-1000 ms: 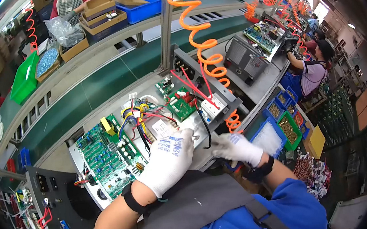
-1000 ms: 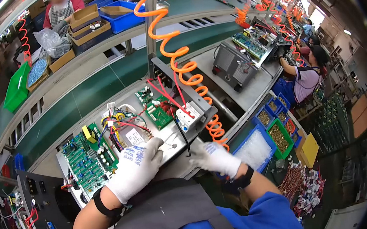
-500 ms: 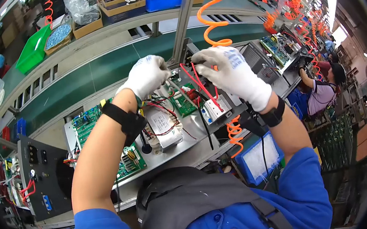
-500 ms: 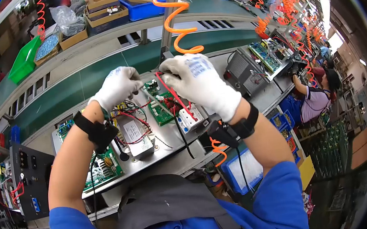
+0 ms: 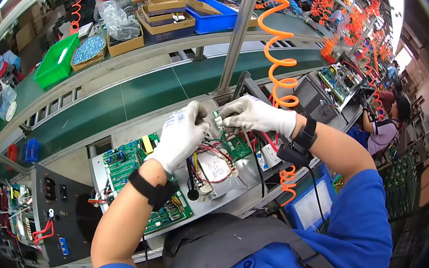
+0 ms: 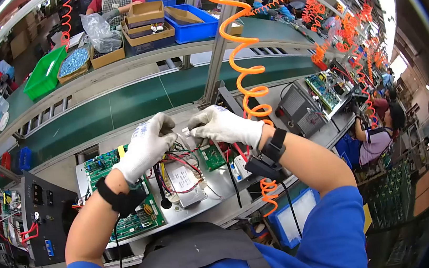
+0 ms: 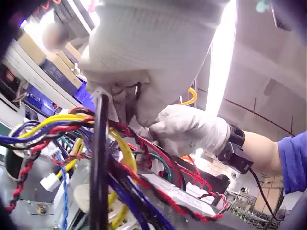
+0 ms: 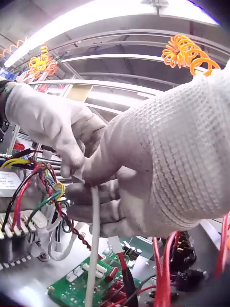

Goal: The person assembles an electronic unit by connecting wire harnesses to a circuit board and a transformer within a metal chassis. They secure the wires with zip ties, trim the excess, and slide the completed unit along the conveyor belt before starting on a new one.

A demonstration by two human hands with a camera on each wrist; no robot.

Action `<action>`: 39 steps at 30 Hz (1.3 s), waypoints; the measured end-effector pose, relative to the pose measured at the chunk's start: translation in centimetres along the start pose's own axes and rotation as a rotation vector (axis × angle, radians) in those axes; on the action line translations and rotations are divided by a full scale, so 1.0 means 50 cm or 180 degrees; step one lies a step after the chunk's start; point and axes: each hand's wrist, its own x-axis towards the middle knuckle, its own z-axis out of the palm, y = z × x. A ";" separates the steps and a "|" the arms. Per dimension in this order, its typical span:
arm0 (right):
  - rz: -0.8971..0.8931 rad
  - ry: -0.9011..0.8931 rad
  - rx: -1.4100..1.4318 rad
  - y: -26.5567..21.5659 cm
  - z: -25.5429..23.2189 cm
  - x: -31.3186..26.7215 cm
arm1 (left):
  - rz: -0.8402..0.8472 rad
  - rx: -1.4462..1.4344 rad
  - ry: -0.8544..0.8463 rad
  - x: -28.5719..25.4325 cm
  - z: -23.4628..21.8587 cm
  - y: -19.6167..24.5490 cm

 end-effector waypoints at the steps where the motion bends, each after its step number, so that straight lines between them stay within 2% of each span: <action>1: 0.0023 -0.0029 -0.0018 0.004 -0.011 0.003 | -0.0223 -0.0085 0.0004 -0.007 0.006 -0.007; 2: 0.0094 0.0127 -0.0596 0.005 -0.024 0.003 | -0.0047 0.0242 -0.0150 -0.020 0.010 -0.017; 3: 0.0172 0.0283 -0.1156 0.004 -0.033 0.003 | -0.0064 0.0336 -0.0699 -0.036 -0.013 0.020; 5: -0.0120 0.0173 -0.2273 -0.004 -0.046 0.016 | 0.0708 0.1280 -0.0610 -0.044 0.011 0.013; 7: 0.0015 -0.0387 -0.3187 -0.024 -0.049 0.036 | 0.0025 0.1134 -0.0691 -0.034 0.013 0.021; 8: 0.0073 -0.0598 -0.3669 -0.031 -0.044 0.048 | 0.0320 0.1305 -0.0073 -0.041 0.028 -0.010; 9: 0.0048 -0.0583 -0.3654 -0.026 -0.037 0.058 | 0.0317 0.1336 -0.0076 -0.052 0.024 -0.012; 11: -0.0093 -0.0947 -0.4461 -0.004 -0.025 0.076 | 0.0531 0.1495 0.0583 -0.076 0.015 -0.009; 12: -0.0268 -0.1012 -0.4424 0.003 -0.023 0.073 | 0.0893 0.1932 0.0889 -0.096 0.010 -0.002; 13: -0.0260 -0.0977 -0.4394 0.014 -0.022 0.076 | 0.0943 0.2030 0.1013 -0.121 0.006 0.008; 17: -0.0284 -0.1095 -0.4336 0.024 -0.017 0.075 | 0.0628 0.2308 0.0899 -0.202 -0.025 0.036; 18: -0.0321 -0.1097 -0.4409 0.031 -0.015 0.079 | 0.0600 0.2136 0.0722 -0.216 -0.030 0.031; 21: -0.0379 -0.1135 -0.4609 0.028 -0.009 0.082 | 0.0692 0.2205 0.0793 -0.237 -0.033 0.031; 23: -0.0390 -0.1168 -0.4712 0.018 -0.003 0.081 | 0.0699 0.2143 0.0859 -0.242 -0.032 0.028; 26: -0.0059 -0.1298 -0.4737 0.008 0.002 0.078 | 0.0808 0.1985 0.0938 -0.244 -0.034 0.026; 31: -0.0119 -0.1139 -0.4706 0.011 0.003 0.076 | 0.0867 0.1893 0.0913 -0.239 -0.038 0.016; 39: -0.0183 -0.1206 -0.4516 0.031 -0.012 0.081 | 0.0922 0.1783 0.0816 -0.219 -0.046 0.011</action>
